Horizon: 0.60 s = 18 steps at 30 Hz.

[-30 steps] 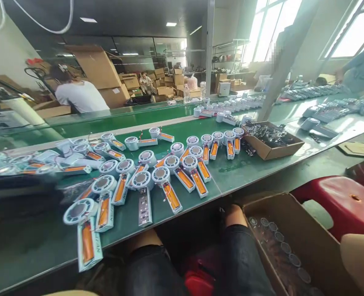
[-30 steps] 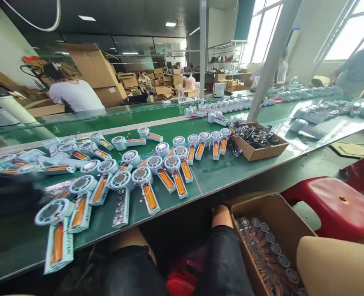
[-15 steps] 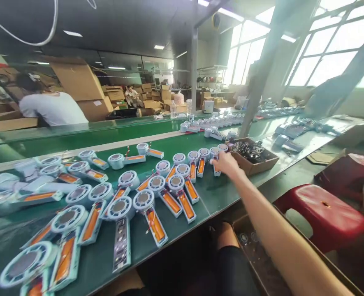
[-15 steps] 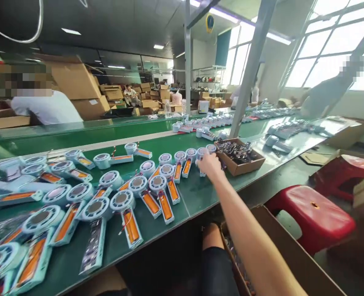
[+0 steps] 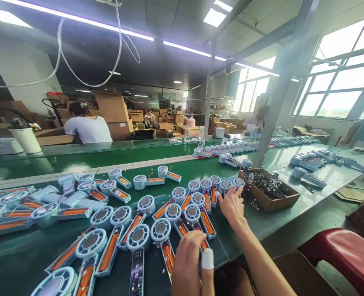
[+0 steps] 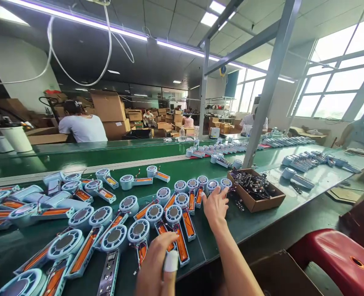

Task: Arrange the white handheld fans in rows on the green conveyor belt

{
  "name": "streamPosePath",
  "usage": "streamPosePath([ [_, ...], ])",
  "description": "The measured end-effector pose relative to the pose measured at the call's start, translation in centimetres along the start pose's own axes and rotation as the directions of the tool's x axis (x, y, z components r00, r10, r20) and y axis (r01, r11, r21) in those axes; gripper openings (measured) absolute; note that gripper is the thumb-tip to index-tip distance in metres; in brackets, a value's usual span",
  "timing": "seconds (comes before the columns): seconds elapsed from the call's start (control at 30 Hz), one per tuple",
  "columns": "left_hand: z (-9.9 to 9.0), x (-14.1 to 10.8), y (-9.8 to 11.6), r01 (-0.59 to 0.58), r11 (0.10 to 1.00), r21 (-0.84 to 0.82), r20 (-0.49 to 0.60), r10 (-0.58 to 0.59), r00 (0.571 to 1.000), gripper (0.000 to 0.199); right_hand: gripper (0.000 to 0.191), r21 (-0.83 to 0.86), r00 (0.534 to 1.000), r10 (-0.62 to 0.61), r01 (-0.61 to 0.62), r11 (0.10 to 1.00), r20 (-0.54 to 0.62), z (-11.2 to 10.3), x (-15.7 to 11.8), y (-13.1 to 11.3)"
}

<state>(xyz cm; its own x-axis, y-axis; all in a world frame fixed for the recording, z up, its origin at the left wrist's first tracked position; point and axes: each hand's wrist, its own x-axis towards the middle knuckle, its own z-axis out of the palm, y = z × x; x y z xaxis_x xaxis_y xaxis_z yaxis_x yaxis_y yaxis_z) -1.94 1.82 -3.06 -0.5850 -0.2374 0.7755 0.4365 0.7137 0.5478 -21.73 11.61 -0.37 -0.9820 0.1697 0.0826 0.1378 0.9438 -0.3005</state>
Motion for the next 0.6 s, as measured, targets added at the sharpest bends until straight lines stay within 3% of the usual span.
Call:
streamPosePath([
  [0.1,4.5,-1.7,-1.7,-0.207,0.971,0.117,-0.046,0.213,0.976,0.028,0.083,0.066,1.000,0.025,-0.025,0.998,-0.009,0.6,0.0,-1.6],
  [0.23,7.7,-1.9,-3.8,-0.169,0.892,0.419,-0.042,0.205,0.978,0.035,0.084,0.092,0.998,0.026,-0.032,0.995,0.062,0.1,-0.4,-1.9],
  [0.37,7.8,-1.4,-5.3,-0.241,0.730,0.640,0.081,0.247,0.966,0.048,0.061,0.128,0.992,0.000,-0.017,0.992,0.127,-1.1,-0.6,-1.8],
  [0.43,7.5,-1.4,-5.5,-0.256,0.730,0.634,0.071,0.275,0.959,0.041,0.062,0.155,0.995,0.009,-0.025,0.988,0.103,-1.0,-0.7,-2.1],
  [0.57,7.4,-1.5,-6.2,-0.199,0.833,0.516,0.023,0.218,0.976,0.037,0.089,0.177,0.996,0.036,-0.050,0.983,0.080,0.2,-0.7,-3.1],
  [0.6,7.4,-1.4,-6.5,-0.231,0.784,0.577,0.039,0.256,0.966,0.046,0.088,0.186,0.996,0.022,-0.039,0.982,0.092,0.3,-0.5,-3.3],
])
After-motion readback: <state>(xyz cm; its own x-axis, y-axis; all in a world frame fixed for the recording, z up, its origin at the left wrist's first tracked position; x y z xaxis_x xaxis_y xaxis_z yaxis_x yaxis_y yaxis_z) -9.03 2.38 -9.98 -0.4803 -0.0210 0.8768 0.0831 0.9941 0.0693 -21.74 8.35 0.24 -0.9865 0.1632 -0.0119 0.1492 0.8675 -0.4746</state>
